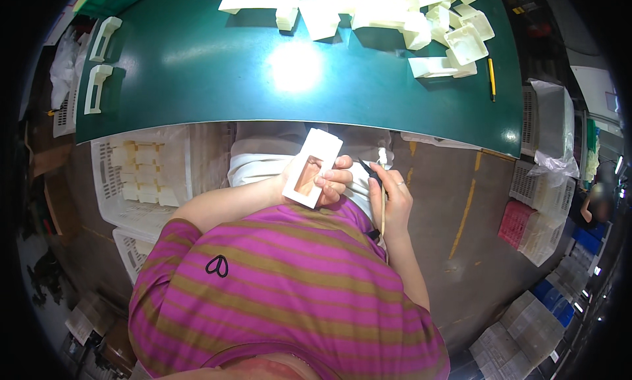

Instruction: Cleaning plastic housing components using a brush and a marker tool at an assembly station.

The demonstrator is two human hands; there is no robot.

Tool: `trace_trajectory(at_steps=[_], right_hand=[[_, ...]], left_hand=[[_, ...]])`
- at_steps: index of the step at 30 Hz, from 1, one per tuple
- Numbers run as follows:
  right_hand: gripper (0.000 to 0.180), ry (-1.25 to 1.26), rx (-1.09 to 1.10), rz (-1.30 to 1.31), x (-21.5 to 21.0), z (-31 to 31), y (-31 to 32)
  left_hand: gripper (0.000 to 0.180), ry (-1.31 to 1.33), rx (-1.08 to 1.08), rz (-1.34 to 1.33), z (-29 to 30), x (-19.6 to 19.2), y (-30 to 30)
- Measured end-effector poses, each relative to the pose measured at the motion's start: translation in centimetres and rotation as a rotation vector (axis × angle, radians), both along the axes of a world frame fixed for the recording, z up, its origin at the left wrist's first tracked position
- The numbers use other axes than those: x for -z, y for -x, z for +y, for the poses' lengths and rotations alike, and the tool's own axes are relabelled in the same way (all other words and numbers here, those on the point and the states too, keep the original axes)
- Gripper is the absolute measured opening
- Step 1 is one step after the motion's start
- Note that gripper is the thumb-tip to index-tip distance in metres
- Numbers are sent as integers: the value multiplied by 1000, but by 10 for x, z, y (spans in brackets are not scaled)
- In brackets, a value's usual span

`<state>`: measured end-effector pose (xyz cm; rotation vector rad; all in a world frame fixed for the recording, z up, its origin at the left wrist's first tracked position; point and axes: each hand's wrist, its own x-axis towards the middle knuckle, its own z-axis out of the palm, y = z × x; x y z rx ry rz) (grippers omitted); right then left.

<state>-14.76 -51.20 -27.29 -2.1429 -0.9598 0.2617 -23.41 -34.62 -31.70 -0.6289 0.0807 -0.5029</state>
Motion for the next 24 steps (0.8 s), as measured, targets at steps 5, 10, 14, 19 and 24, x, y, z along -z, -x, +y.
trace_trajectory(at_steps=[5, 10, 14, 19, 24], right_hand=[[20, -89, 106, 31, 5, -10, -4], [33, -488, 363, 369, -2, -23, -1], [39, -493, 354, 331, -2, -27, -3], [41, -480, 354, 363, 4, -30, -4], [41, -485, 352, 387, 3, -29, -10]], left_hand=[[22, -54, 63, -93, 4, -13, -13], [24, -385, 0, -412, 30, -49, -61], [18, -383, -153, -330, 52, -57, -97], [24, -194, -203, -270, 55, -49, -110], [25, -168, -208, -246, 56, -49, -116]])
